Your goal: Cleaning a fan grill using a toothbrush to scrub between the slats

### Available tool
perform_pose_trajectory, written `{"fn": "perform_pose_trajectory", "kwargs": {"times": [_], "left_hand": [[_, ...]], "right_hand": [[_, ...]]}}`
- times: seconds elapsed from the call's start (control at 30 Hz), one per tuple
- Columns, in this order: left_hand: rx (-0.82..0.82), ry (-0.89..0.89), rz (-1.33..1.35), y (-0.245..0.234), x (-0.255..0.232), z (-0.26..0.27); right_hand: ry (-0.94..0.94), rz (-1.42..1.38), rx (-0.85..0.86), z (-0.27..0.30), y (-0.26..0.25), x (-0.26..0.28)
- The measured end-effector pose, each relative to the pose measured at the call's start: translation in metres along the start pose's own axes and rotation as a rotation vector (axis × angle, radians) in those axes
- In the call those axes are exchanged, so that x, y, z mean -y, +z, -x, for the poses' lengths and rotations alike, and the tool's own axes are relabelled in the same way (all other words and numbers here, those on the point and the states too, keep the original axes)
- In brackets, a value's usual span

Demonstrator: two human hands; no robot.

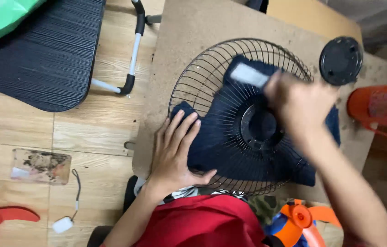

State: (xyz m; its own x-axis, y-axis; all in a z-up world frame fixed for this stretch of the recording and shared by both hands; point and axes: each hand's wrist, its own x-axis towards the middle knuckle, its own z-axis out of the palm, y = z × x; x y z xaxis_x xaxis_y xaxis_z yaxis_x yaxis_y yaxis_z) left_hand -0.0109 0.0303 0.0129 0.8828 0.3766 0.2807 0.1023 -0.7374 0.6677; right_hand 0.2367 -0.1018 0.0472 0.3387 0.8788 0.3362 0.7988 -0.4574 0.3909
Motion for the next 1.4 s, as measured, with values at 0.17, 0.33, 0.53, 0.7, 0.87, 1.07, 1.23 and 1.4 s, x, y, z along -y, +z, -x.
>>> {"fn": "perform_pose_trajectory", "kwargs": {"times": [0.17,0.33,0.53,0.7,0.87,1.07,1.23,1.4], "left_hand": [[-0.014,0.007,-0.037,0.005,0.002,0.000],[0.003,-0.014,0.005,0.013,0.001,0.003],[0.011,-0.027,0.002,0.015,-0.002,0.004],[0.001,-0.043,0.003,0.015,-0.009,0.002],[-0.037,-0.020,0.013,0.014,-0.014,0.000],[-0.061,0.006,-0.032,0.015,-0.012,0.002],[-0.092,0.027,-0.043,0.015,-0.013,-0.004],[-0.090,0.001,-0.038,0.015,-0.017,-0.001]], "right_hand": [[-0.077,-0.122,0.004,-0.001,-0.051,0.033],[0.127,0.140,0.042,0.039,0.003,-0.038],[0.217,0.028,0.114,0.072,-0.015,-0.046],[0.119,-0.090,0.060,0.084,-0.034,-0.024],[0.227,-0.051,0.095,0.110,-0.043,-0.054],[0.275,-0.153,0.131,0.142,-0.057,-0.055],[0.199,-0.277,0.053,0.139,-0.058,-0.046],[0.253,-0.110,0.033,0.148,-0.056,-0.048]]}}
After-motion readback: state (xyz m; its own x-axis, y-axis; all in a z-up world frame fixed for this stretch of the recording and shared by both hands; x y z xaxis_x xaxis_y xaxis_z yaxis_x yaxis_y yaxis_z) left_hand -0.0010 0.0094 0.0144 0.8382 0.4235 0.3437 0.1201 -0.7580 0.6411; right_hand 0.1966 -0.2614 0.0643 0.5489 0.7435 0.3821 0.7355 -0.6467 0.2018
